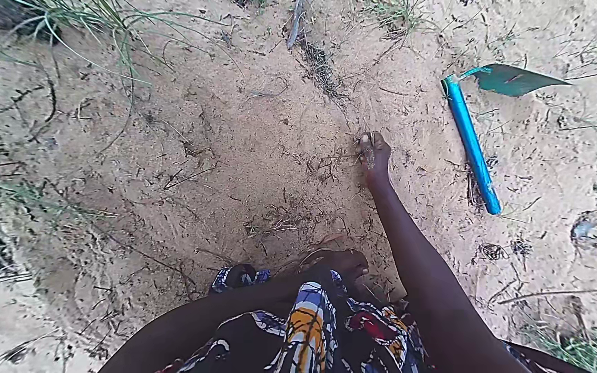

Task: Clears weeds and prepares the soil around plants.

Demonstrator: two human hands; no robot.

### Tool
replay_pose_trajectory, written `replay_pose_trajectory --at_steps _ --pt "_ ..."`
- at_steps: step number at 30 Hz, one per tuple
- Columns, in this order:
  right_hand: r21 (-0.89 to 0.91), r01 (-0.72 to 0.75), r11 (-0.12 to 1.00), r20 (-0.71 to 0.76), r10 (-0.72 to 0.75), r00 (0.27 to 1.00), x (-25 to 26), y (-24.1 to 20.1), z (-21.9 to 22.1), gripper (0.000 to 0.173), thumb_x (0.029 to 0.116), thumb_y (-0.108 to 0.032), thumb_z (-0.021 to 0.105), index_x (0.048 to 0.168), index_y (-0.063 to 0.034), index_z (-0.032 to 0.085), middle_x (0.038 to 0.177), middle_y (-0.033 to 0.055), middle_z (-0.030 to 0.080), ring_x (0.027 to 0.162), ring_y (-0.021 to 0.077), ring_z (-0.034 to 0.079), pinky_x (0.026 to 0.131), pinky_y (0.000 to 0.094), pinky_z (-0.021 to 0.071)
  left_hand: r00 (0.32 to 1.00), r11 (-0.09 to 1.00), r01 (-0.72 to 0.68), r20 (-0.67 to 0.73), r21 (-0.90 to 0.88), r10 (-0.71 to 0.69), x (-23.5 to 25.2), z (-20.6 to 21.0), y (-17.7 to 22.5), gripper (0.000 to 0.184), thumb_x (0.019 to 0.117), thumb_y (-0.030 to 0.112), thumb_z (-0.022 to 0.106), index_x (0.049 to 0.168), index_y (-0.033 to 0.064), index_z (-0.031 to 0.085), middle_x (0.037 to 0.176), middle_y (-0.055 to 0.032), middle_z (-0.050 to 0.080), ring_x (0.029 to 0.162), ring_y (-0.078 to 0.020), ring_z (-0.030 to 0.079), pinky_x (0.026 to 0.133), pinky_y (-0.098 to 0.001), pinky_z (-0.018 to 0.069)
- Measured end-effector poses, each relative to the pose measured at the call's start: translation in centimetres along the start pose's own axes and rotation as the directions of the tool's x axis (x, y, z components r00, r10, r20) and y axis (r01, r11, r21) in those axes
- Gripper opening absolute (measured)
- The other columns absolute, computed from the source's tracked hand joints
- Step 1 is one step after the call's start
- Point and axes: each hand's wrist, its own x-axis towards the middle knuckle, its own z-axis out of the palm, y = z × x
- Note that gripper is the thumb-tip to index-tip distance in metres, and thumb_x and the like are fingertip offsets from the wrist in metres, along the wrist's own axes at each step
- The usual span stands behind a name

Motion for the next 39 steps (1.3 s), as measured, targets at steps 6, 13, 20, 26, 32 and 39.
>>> replay_pose_trajectory --at_steps 6,13,20,26,32,39 --pt "-0.391 0.141 0.91 0.236 -0.048 0.97 1.3 -3.4 2.7 0.027 0.0955 -0.021 0.073 0.114 -0.0012 0.072 0.097 0.0148 0.072 0.086 0.0244 0.067 0.083 0.0473 0.0526 0.998 0.999 -0.052 0.027 0.013 0.052 1.6 0.8 -2.0 0.036 0.1099 0.017 0.046 0.134 -0.0064 0.059 0.132 -0.0295 0.062 0.126 -0.0428 0.059 0.109 -0.0547 0.0439" --pt "-0.597 0.071 0.799 0.196 0.059 0.979 4.3 -9.8 11.0 0.037 0.1022 -0.017 0.062 0.135 -0.0008 0.063 0.141 0.0263 0.056 0.132 0.0383 0.056 0.109 0.0505 0.0462 0.999 1.0 0.001 0.034 -0.012 -0.001 1.1 0.5 -1.1 0.036 0.1102 0.017 0.046 0.135 -0.0058 0.059 0.137 -0.0274 0.06 0.131 -0.0398 0.056 0.112 -0.0528 0.0407" --pt "-0.426 0.047 0.903 0.186 0.037 0.982 4.5 -7.8 9.9 0.027 0.1061 -0.014 0.054 0.12 0.0043 0.069 0.119 0.0245 0.069 0.117 0.0357 0.064 0.104 0.0526 0.0455 1.0 0.999 -0.031 -0.003 0.011 0.031 2.2 1.5 -2.4 0.035 0.1096 0.019 0.047 0.133 -0.0039 0.061 0.135 -0.0264 0.061 0.128 -0.0401 0.058 0.11 -0.0547 0.0429" --pt "-0.463 0.029 0.886 0.211 0.079 0.974 0.6 -5.5 6.4 0.024 0.1042 -0.014 0.058 0.108 0.0067 0.069 0.102 0.0241 0.07 0.101 0.0358 0.066 0.093 0.0547 0.0476 0.997 0.999 -0.001 -0.075 -0.034 -0.001 -0.1 0.5 -0.3 0.033 0.1083 0.013 0.049 0.131 -0.0085 0.061 0.129 -0.03 0.064 0.124 -0.0412 0.06 0.109 -0.0518 0.0429" --pt "-0.307 0.018 0.952 -0.003 -0.02 1.0 0.1 -0.4 1.1 0.029 0.1059 -0.018 0.055 0.116 0.0073 0.064 0.095 0.0202 0.067 0.085 0.0271 0.064 0.082 0.0487 0.0508 0.975 0.991 -0.118 -0.199 -0.061 0.104 -1.8 0.7 0.0 0.03 0.1068 0.01 0.05 0.122 -0.0121 0.063 0.115 -0.0323 0.066 0.108 -0.0414 0.066 0.098 -0.0502 0.0496" --pt "-0.596 0.19 0.78 0.2 -0.085 0.976 7.2 -6.5 6.1 0.04 0.0964 -0.013 0.068 0.134 -0.0008 0.065 0.135 0.0269 0.061 0.126 0.041 0.06 0.108 0.0533 0.0458 0.989 0.995 -0.067 -0.138 -0.067 0.057 -0.8 0.4 -0.2 0.031 0.1072 0.011 0.05 0.126 -0.01 0.063 0.12 -0.0308 0.066 0.112 -0.0402 0.066 0.099 -0.0503 0.0493"
